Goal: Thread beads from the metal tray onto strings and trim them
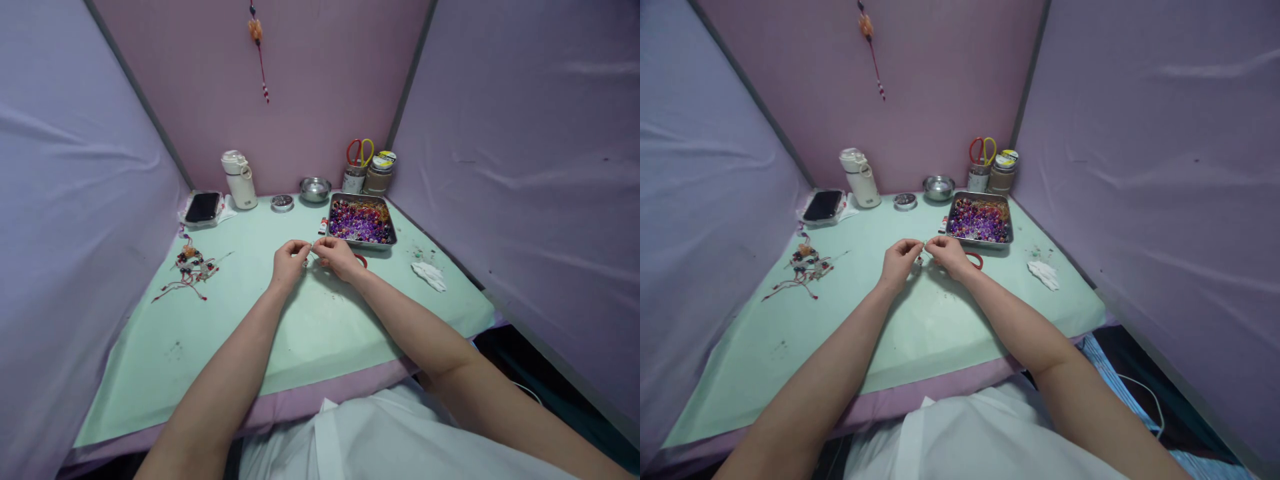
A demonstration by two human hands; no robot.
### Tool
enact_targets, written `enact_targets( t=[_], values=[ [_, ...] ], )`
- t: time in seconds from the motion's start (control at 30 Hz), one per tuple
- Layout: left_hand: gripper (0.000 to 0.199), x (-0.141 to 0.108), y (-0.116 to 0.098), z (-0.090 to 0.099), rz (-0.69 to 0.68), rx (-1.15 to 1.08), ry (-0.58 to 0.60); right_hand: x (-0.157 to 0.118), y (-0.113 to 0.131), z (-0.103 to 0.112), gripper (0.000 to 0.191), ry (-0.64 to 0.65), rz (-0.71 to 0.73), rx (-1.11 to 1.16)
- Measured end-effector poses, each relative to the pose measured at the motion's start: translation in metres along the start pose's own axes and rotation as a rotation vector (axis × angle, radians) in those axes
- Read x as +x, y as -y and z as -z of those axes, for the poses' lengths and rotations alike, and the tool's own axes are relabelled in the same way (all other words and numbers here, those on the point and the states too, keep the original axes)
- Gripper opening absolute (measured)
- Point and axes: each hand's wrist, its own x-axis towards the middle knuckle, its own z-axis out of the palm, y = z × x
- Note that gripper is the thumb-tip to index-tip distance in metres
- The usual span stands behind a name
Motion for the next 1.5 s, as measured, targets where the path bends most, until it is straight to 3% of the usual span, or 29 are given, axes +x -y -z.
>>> enact_targets(
  t=[0.37,0.67,0.97,1.27,1.5],
  values=[
    [0.018,0.001,0.001,0.000,0.030,-0.025,0.051,0.002,0.002,0.002,0.019,0.052,0.018,0.095],
    [0.023,0.003,0.005,0.001,0.127,-0.163,0.098,-0.001,0.008,0.003,0.029,0.118,-0.077,0.207],
    [0.022,0.003,0.002,0.000,0.206,-0.226,0.066,0.004,-0.002,0.002,0.025,0.054,0.126,0.024],
    [0.025,0.000,-0.001,-0.002,0.190,-0.225,0.019,0.003,-0.004,0.000,0.021,0.069,0.153,-0.051],
    [0.022,-0.001,0.004,-0.003,0.210,-0.285,0.053,0.002,-0.005,-0.002,0.024,0.066,0.143,-0.049]
  ],
)
